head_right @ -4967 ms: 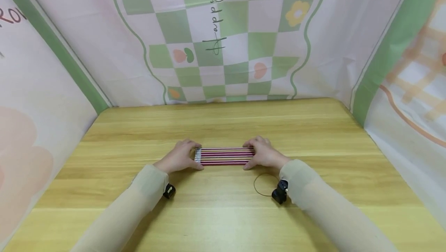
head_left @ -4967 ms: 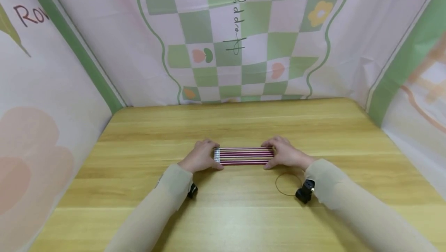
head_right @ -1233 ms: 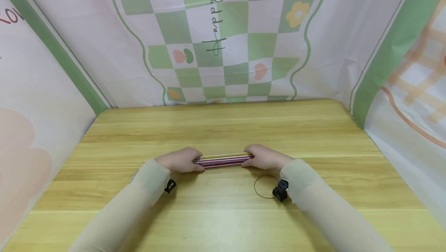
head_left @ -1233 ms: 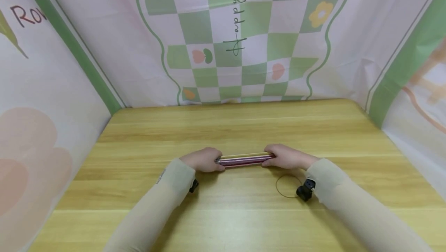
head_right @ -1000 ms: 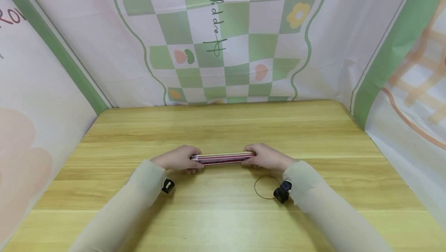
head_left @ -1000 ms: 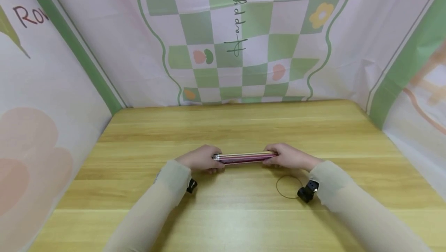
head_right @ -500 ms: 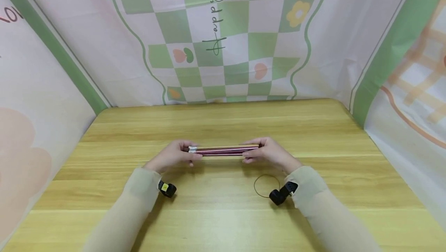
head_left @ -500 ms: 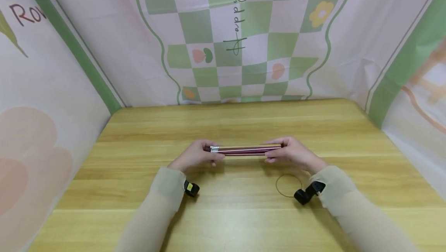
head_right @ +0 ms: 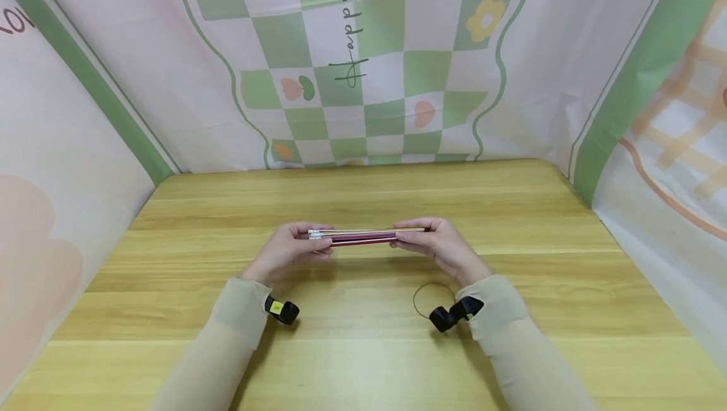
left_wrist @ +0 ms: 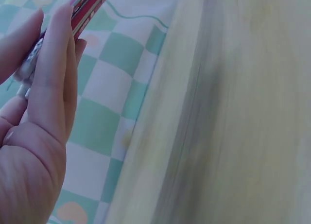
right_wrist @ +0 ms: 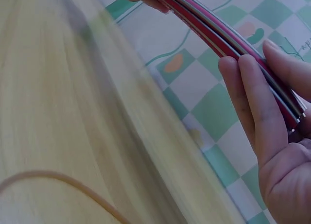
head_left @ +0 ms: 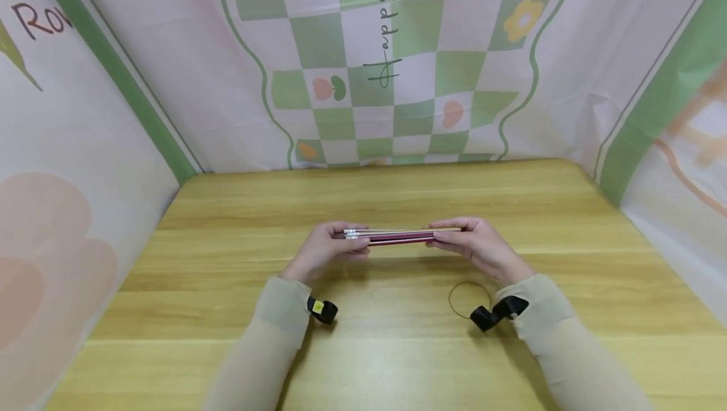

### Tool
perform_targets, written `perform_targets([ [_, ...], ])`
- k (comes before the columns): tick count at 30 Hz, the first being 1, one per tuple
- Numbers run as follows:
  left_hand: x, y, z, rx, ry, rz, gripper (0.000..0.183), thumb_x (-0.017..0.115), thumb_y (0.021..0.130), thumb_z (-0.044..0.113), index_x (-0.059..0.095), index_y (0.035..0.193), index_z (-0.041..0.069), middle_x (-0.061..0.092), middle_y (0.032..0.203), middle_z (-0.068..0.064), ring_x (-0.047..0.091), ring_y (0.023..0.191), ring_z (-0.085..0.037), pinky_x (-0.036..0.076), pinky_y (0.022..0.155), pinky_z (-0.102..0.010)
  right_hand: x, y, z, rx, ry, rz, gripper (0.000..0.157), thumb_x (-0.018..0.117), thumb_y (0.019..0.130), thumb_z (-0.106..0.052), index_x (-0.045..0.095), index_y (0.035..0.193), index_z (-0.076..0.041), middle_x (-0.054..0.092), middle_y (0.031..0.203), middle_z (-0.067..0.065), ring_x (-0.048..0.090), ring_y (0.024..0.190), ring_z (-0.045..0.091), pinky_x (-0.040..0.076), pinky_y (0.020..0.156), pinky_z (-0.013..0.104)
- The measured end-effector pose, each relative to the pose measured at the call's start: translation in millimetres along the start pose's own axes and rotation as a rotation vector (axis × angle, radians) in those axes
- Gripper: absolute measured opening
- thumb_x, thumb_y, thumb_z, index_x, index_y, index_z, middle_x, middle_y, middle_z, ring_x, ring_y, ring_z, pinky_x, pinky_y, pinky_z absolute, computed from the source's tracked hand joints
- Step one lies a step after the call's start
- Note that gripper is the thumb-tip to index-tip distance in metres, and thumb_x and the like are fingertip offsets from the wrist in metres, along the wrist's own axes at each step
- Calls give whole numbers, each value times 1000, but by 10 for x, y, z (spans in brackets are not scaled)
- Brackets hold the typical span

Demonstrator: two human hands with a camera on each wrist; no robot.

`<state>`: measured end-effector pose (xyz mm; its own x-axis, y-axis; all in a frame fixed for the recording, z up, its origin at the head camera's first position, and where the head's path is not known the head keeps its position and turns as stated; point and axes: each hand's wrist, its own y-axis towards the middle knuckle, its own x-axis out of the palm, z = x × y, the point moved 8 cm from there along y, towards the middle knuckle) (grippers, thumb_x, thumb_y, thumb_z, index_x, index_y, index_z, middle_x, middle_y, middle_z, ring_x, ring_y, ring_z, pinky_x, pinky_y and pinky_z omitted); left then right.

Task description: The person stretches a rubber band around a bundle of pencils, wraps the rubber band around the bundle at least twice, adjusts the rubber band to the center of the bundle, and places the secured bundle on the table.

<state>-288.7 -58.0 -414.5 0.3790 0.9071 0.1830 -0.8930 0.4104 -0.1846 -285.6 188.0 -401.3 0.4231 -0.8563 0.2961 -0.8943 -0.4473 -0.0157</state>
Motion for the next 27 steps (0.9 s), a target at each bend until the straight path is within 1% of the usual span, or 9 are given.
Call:
perform_targets([
  [4, 66, 15, -14, 12, -91, -11, 43, 67, 89, -6, 56, 131, -12, 70, 107, -21, 75, 84, -21, 63, 88, -34, 10, -9, -17, -11, -15, 4, 28, 60, 92, 11, 77, 105, -8, 75, 109, 10, 75, 92, 21, 61, 89, 28],
  [7, 114, 19, -27, 14, -116, -13, 43, 65, 91, -7, 53, 132, -14, 68, 115, -24, 74, 87, -22, 63, 87, -31, 27, -19, -24, -12, -34, 2, 28, 62, 90, 11, 77, 106, -7, 74, 111, 10, 75, 93, 21, 61, 90, 30],
  [10, 154, 22, -39, 12, -139, -3, 40, 63, 92, -7, 54, 130, -15, 65, 119, -26, 74, 89, -23, 62, 88, -30, 41, -32, -30, -13, -61, -5, 28, 63, 90, 10, 76, 107, -8, 74, 113, 9, 74, 94, 19, 61, 91, 30],
  [15, 216, 25, -55, 16, -168, 15, 36, 61, 92, -10, 56, 127, -16, 65, 121, -28, 74, 90, -21, 61, 90, -29, 45, -45, -22, -20, -111, 6, 28, 64, 89, 10, 77, 107, -9, 74, 112, 8, 74, 94, 18, 61, 91, 29],
  [20, 264, 23, -78, 4, -205, 24, 36, 61, 91, -11, 56, 127, -16, 65, 121, -26, 73, 92, -20, 61, 91, -28, 61, -38, -10, -56, -181, 71, 29, 66, 87, 10, 77, 105, -10, 76, 108, 0, 73, 93, 15, 62, 89, 28],
  [22, 266, 23, -93, -11, -225, 35, 37, 62, 91, -10, 57, 127, -15, 65, 121, -24, 73, 92, -20, 61, 91, -27, 76, -35, -10, -78, -207, 102, 28, 67, 87, 9, 77, 105, -9, 75, 106, -4, 73, 92, 13, 62, 87, 27],
  [27, 257, 15, -109, -27, -233, 57, 36, 64, 90, -10, 59, 126, -13, 64, 124, -26, 73, 95, -21, 60, 92, -27, 97, -56, -5, -115, -272, 157, 29, 70, 85, 8, 78, 103, -14, 72, 106, -9, 69, 95, 10, 62, 83, 22],
])
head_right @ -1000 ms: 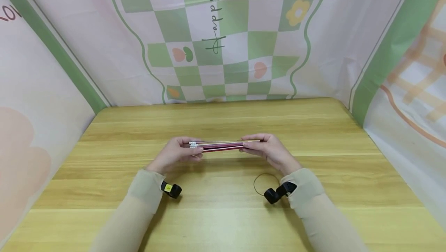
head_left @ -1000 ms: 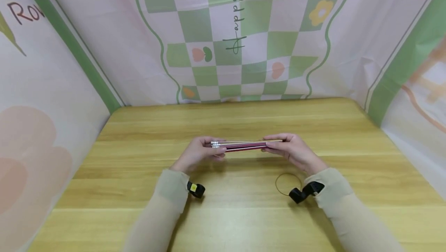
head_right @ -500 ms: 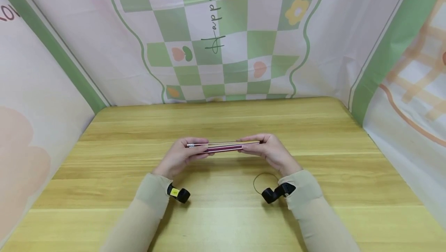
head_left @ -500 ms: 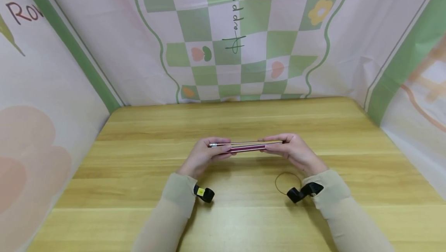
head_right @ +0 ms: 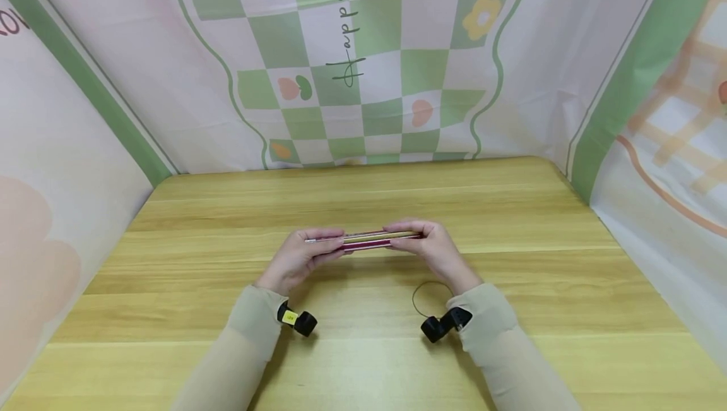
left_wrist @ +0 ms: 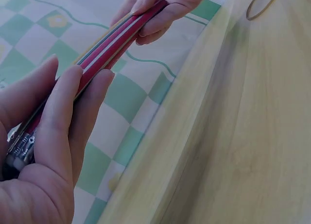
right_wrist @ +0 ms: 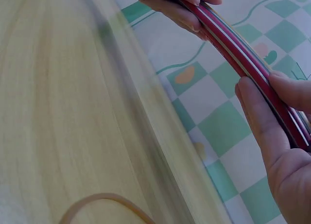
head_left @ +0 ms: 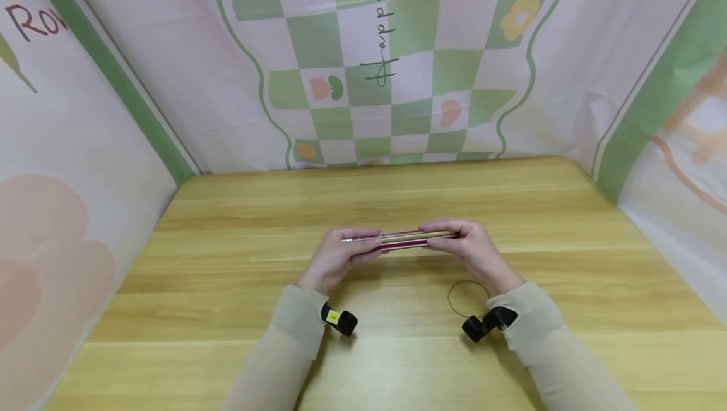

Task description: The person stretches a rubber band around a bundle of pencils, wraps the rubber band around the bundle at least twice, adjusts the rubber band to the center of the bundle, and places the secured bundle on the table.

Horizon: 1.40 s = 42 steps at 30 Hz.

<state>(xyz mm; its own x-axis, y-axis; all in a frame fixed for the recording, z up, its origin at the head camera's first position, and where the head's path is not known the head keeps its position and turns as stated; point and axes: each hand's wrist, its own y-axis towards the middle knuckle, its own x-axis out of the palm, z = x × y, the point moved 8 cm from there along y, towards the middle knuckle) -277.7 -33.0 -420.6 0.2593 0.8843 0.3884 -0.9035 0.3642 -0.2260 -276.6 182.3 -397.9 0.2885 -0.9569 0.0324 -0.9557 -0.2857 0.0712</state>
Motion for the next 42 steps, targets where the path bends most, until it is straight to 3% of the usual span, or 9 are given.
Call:
perform_targets([
  [7, -11, -38, 22, -13, 10, 6, 35, 64, 89, -12, 60, 124, -15, 62, 124, -30, 73, 97, -25, 60, 91, -29, -12, -41, -58, -28, -167, 1, 29, 75, 82, 3, 78, 106, -13, 73, 109, -13, 65, 103, 4, 60, 84, 17],
  [13, -34, -37, 19, -18, 18, 2, 32, 67, 88, -10, 63, 120, -15, 62, 124, -33, 71, 102, -32, 61, 91, -30, -69, -111, -75, 14, -202, -12, 40, 76, 83, -1, 67, 122, 2, 74, 110, -10, 69, 102, 14, 61, 82, 18],
  [20, -46, -49, 25, -23, 22, -1, 34, 67, 87, -10, 62, 120, -16, 56, 129, -38, 73, 98, -28, 61, 91, -30, -232, -239, -83, 71, -309, -19, 56, 76, 85, -6, 52, 134, 11, 69, 119, 13, 68, 99, 8, 61, 84, 19],
  [23, -44, -55, 27, -22, 26, 1, 34, 68, 87, -10, 62, 119, -16, 55, 129, -39, 73, 97, -27, 61, 91, -30, -311, -281, -66, 94, -389, -24, 54, 76, 86, -8, 54, 130, 13, 68, 115, 22, 67, 92, 4, 60, 82, 18],
  [27, -45, -52, 22, -22, 36, 2, 32, 68, 87, -10, 63, 118, -15, 56, 128, -38, 73, 95, -26, 61, 90, -30, -371, -316, -3, 128, -516, -69, 45, 76, 86, -11, 61, 122, 11, 70, 109, 24, 67, 89, 4, 58, 81, 16],
  [33, -55, -52, 25, -27, 38, 4, 32, 69, 86, -9, 64, 118, -14, 61, 124, -34, 74, 93, -24, 61, 90, -29, -395, -336, 117, 162, -670, -143, 32, 78, 84, -16, 71, 109, 3, 74, 105, 15, 66, 93, 14, 55, 81, 17],
  [42, -59, -53, 35, -26, 53, -4, 34, 69, 86, -9, 63, 119, -15, 66, 118, -28, 74, 92, -24, 61, 90, -29, -304, -363, 191, 145, -790, -248, 24, 82, 81, -20, 72, 97, -4, 67, 96, 6, 56, 86, 13, 51, 70, 19],
])
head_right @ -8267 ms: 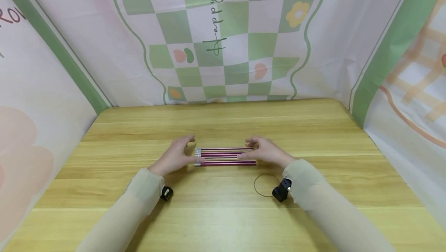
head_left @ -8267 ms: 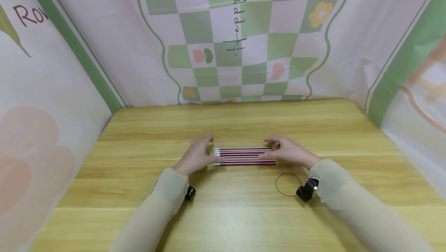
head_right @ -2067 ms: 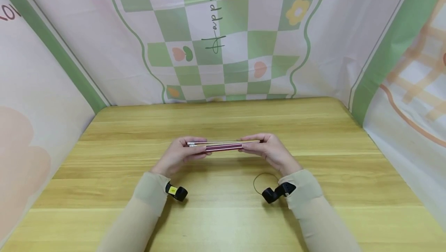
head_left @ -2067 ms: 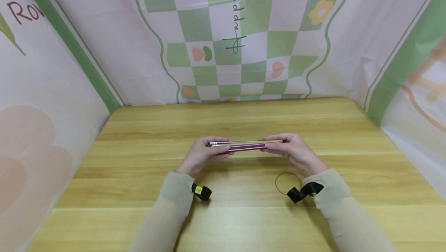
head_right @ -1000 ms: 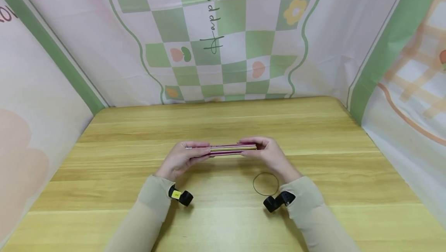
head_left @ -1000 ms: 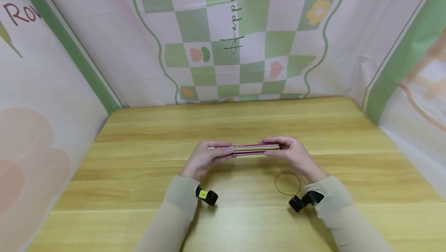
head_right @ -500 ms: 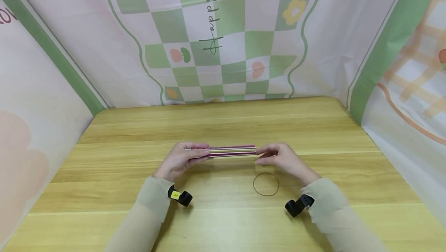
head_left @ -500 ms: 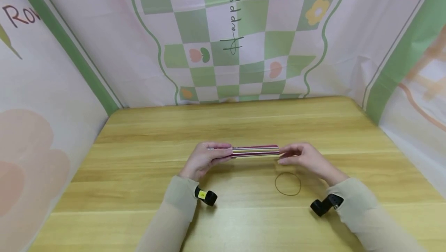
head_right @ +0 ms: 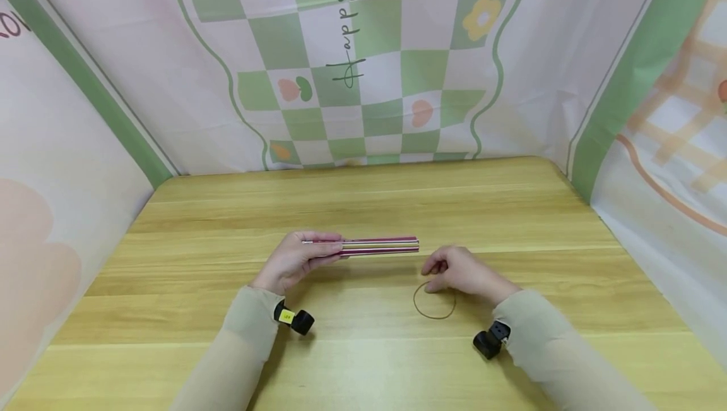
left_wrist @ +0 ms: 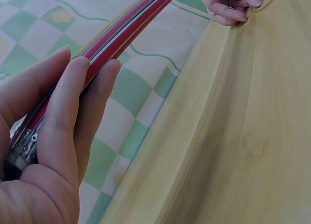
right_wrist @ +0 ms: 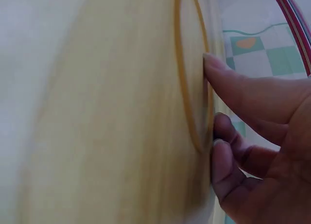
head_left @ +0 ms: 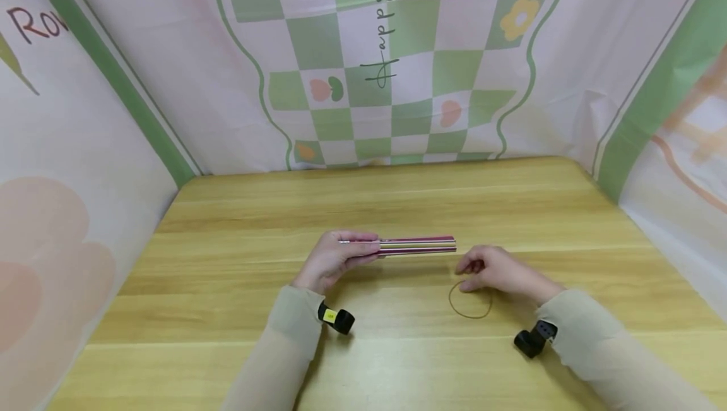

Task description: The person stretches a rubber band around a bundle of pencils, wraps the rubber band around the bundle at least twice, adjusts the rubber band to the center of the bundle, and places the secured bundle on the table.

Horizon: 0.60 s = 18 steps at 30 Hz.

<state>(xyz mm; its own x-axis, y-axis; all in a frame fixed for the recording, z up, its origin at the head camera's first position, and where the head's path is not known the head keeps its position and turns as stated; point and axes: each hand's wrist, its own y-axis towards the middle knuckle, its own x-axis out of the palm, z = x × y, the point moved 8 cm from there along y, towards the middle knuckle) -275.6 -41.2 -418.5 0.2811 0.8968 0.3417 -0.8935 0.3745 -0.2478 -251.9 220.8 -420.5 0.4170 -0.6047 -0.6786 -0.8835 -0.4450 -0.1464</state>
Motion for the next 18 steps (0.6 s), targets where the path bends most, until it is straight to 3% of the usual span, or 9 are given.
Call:
perform_targets([
  [4, 1, 10, -2, 8, -5, -7, 34, 69, 86, -8, 63, 119, -15, 64, 120, -31, 74, 91, -24, 62, 89, -29, 34, 16, -28, -34, -69, -15, 12, 78, 85, -20, 72, 88, -10, 62, 91, 2, 54, 84, 10, 50, 71, 19],
  [7, 1, 18, -5, 13, -11, -10, 33, 70, 86, -9, 64, 117, -15, 66, 117, -30, 74, 91, -24, 61, 89, -30, 38, 30, -34, -47, -53, -31, 10, 75, 88, -19, 71, 86, -10, 62, 91, 1, 54, 83, 8, 50, 72, 18],
  [10, -4, 23, -14, 10, -11, -7, 31, 70, 85, -9, 65, 116, -15, 68, 112, -27, 74, 92, -25, 61, 90, -30, 24, 35, -21, -43, 56, -62, 12, 72, 90, -16, 70, 90, -4, 66, 91, 5, 56, 82, 7, 50, 72, 18],
  [15, -6, 15, -19, 2, -7, -6, 31, 70, 86, -9, 65, 116, -14, 68, 113, -26, 74, 93, -25, 61, 90, -30, 1, 24, 6, -36, 336, -122, 22, 63, 95, -8, 60, 103, 13, 71, 96, 18, 68, 85, 10, 61, 79, 22],
  [18, -6, 7, -13, -1, -18, -5, 31, 70, 86, -9, 65, 116, -14, 67, 115, -27, 73, 93, -25, 61, 90, -30, 2, 22, 26, -18, 485, -136, 27, 60, 97, -7, 55, 109, 17, 72, 97, 15, 71, 87, 14, 64, 82, 28],
])
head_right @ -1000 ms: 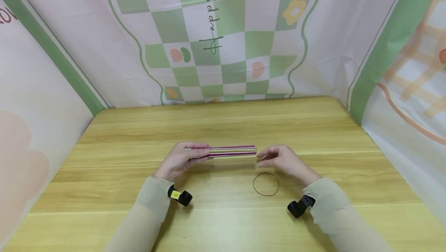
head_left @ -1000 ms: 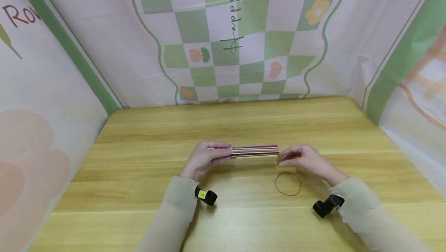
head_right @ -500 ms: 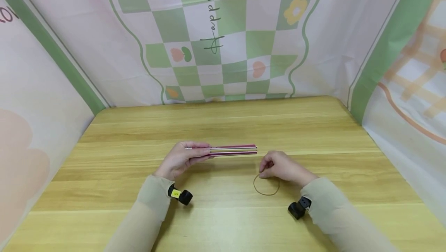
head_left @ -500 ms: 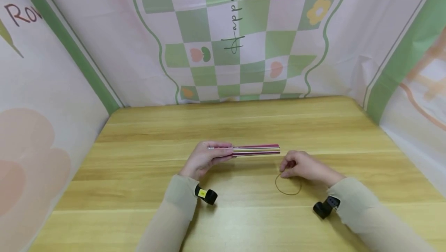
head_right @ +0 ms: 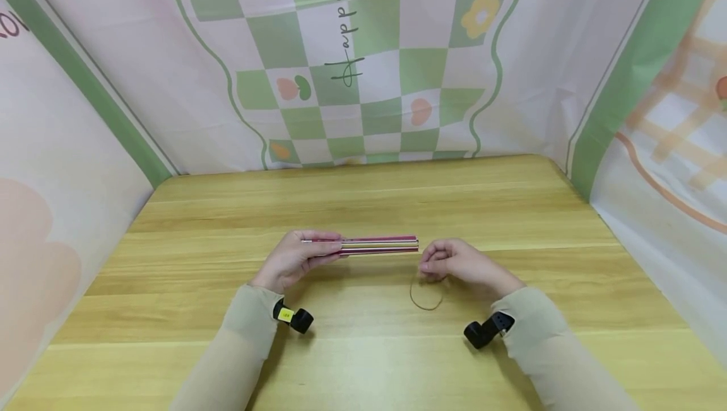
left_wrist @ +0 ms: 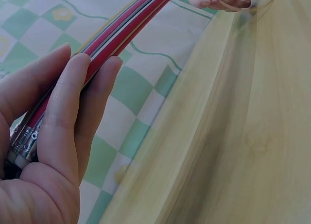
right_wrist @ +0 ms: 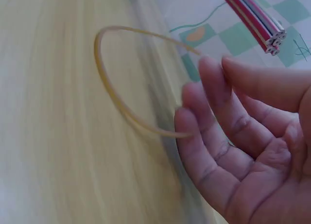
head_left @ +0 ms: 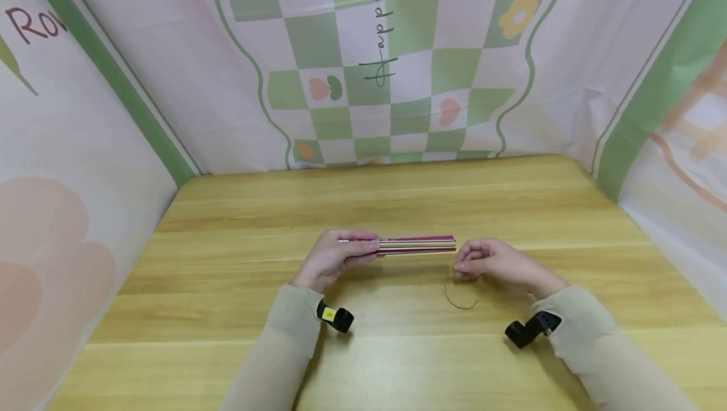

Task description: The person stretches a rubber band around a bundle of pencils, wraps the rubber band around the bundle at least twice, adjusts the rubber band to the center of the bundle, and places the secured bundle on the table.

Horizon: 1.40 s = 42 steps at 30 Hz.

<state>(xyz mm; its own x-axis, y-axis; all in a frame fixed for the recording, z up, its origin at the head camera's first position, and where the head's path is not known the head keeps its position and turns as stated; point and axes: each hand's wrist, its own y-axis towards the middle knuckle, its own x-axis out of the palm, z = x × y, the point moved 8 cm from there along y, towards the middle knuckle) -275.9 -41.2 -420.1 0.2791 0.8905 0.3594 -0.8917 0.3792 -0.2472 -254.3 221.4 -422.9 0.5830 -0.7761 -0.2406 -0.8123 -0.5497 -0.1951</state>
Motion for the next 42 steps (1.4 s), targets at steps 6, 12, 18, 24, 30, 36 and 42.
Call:
perform_targets([
  [6, -4, -5, 17, -8, -18, 1, 33, 69, 86, -10, 64, 118, -14, 68, 114, -25, 73, 94, -25, 61, 90, -30, 4, -3, 23, 20, 267, -16, 20, 57, 99, -5, 59, 117, 5, 74, 103, 6, 72, 88, 16, 64, 85, 32],
  [12, -30, -28, 76, 18, -36, -16, 34, 66, 87, -12, 61, 120, -17, 61, 123, -34, 73, 96, -27, 61, 91, -30, 33, 7, -51, 9, 550, -31, 29, 47, 100, 3, 71, 112, -11, 73, 114, 3, 73, 97, 22, 63, 89, 35],
  [18, -76, -48, 127, 17, -55, 0, 33, 65, 88, -12, 62, 120, -16, 61, 124, -33, 73, 98, -28, 60, 92, -30, -56, 48, -106, -33, 594, 135, 26, 52, 98, 5, 70, 97, -14, 74, 107, -2, 74, 91, 15, 62, 69, 17],
  [24, -88, -50, 144, 22, -54, -2, 34, 63, 89, -13, 60, 122, -18, 63, 121, -30, 71, 102, -30, 60, 92, -30, -33, 102, -190, -55, 604, 199, 20, 55, 101, -7, 71, 94, -16, 75, 106, -3, 73, 94, 15, 61, 68, 17],
  [30, -77, -40, 133, 27, -60, -10, 28, 67, 86, -12, 66, 115, -14, 59, 125, -35, 73, 95, -28, 61, 91, -31, 98, 157, -403, -185, 584, 184, 19, 54, 101, -5, 70, 107, -12, 72, 118, -2, 68, 107, 16, 61, 94, 40],
  [36, -38, -26, 95, 27, -45, -23, 27, 68, 85, -12, 68, 112, -13, 67, 115, -28, 73, 93, -26, 61, 90, -31, 247, 189, -496, -234, 544, 207, 23, 60, 96, 1, 67, 112, -15, 69, 121, -5, 66, 108, 15, 62, 90, 44],
  [42, -11, -21, 75, 18, -32, -26, 26, 68, 86, -11, 68, 112, -13, 71, 106, -21, 73, 95, -27, 62, 89, -30, 303, 205, -508, -227, 528, 248, 27, 63, 92, 4, 68, 109, -16, 69, 119, -6, 68, 104, 18, 64, 87, 40],
])
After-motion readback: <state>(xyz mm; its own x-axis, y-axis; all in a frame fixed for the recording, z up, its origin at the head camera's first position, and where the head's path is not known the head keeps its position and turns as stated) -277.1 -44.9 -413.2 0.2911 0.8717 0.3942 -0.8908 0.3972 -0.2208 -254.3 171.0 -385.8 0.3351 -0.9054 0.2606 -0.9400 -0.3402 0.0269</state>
